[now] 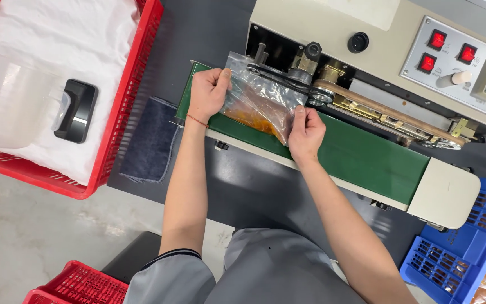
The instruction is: Feeding liquid-filled plastic pouches into a continuous band sealer machine for packaging.
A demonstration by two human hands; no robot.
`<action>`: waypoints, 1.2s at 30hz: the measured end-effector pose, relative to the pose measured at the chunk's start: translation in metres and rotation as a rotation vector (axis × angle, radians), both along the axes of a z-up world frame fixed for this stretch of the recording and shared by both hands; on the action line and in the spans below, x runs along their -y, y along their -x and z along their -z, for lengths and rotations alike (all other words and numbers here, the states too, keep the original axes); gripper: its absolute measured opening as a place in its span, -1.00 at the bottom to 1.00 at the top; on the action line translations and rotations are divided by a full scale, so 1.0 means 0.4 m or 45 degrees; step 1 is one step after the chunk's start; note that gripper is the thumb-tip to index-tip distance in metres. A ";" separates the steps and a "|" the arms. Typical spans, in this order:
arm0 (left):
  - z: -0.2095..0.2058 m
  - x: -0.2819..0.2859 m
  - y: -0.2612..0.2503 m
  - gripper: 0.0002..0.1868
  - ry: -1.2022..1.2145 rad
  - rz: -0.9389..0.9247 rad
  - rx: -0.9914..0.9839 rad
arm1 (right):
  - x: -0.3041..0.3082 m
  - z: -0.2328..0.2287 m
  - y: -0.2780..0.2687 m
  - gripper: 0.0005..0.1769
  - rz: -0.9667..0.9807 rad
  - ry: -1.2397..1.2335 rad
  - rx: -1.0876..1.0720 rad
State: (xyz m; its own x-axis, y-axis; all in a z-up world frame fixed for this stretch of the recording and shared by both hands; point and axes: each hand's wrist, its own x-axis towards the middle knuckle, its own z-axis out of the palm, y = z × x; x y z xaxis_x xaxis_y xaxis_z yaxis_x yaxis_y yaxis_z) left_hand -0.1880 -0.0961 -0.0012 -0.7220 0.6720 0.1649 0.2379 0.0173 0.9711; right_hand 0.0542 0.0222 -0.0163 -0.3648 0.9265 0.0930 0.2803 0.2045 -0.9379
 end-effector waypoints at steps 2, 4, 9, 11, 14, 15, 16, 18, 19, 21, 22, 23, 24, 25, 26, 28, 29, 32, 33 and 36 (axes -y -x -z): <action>0.005 0.003 0.012 -0.56 -0.003 -0.007 -0.024 | 0.005 0.002 0.013 -0.63 0.000 -0.005 -0.004; 0.007 0.013 0.025 -0.55 0.026 -0.007 -0.032 | 0.018 -0.004 0.029 -0.65 0.013 -0.015 -0.008; -0.036 0.029 0.030 -0.58 0.115 -0.011 -0.035 | 0.047 -0.056 0.064 -0.64 0.023 0.035 0.004; -0.084 0.046 0.011 -0.60 0.196 -0.040 0.065 | 0.028 -0.018 0.061 -0.61 -0.019 0.175 -0.075; -0.203 0.106 -0.049 -0.62 0.281 -0.142 0.132 | 0.074 -0.132 0.063 -0.63 -0.047 0.421 -0.151; -0.213 0.126 -0.067 -0.62 0.271 -0.132 0.116 | 0.084 -0.121 0.046 -0.63 -0.039 0.409 -0.167; -0.221 0.147 -0.086 -0.74 0.306 -0.197 0.219 | 0.095 -0.108 0.028 -0.66 -0.085 0.492 -0.142; -0.216 0.189 -0.117 -0.80 0.334 -0.258 0.314 | 0.114 -0.084 -0.010 -0.70 -0.131 0.568 -0.125; -0.206 0.211 -0.127 -0.83 0.369 -0.273 0.304 | 0.124 -0.075 -0.029 -0.82 -0.278 0.458 -0.140; -0.201 0.253 -0.152 -0.85 0.401 -0.288 0.278 | 0.151 -0.077 -0.056 -0.94 -0.422 0.342 -0.169; -0.206 0.272 -0.167 -0.86 0.359 -0.298 0.244 | 0.166 -0.088 -0.064 -0.98 -0.462 0.262 -0.180; -0.212 0.287 -0.180 -0.86 0.317 -0.303 0.209 | 0.178 -0.099 -0.073 -0.96 -0.496 0.179 -0.192; -0.261 0.317 -0.218 -0.86 0.314 -0.297 0.190 | 0.196 -0.133 -0.101 -0.96 -0.488 0.174 -0.210; -0.306 0.334 -0.256 -0.88 0.231 -0.274 0.093 | 0.201 -0.168 -0.130 -0.95 -0.459 0.095 -0.238; -0.349 0.350 -0.293 -0.90 0.148 -0.252 -0.003 | 0.205 -0.202 -0.159 -0.93 -0.428 0.017 -0.267; -0.435 0.360 -0.364 -0.90 0.111 -0.210 0.007 | 0.206 -0.271 -0.224 -0.92 -0.374 0.062 -0.373; -0.475 0.371 -0.402 -0.89 0.092 -0.181 0.031 | 0.212 -0.303 -0.259 -0.89 -0.331 0.126 -0.467; -0.339 0.304 -0.500 -0.88 -0.051 -0.233 0.617 | 0.231 -0.333 -0.325 -0.92 0.079 1.035 -0.505; -0.404 0.343 -0.604 -0.88 -0.029 -0.219 0.643 | 0.279 -0.388 -0.388 -0.92 0.110 1.045 -0.486; -0.377 0.391 -0.826 -0.54 0.512 0.073 1.558 | 0.355 -0.419 -0.590 -0.27 0.000 1.493 0.140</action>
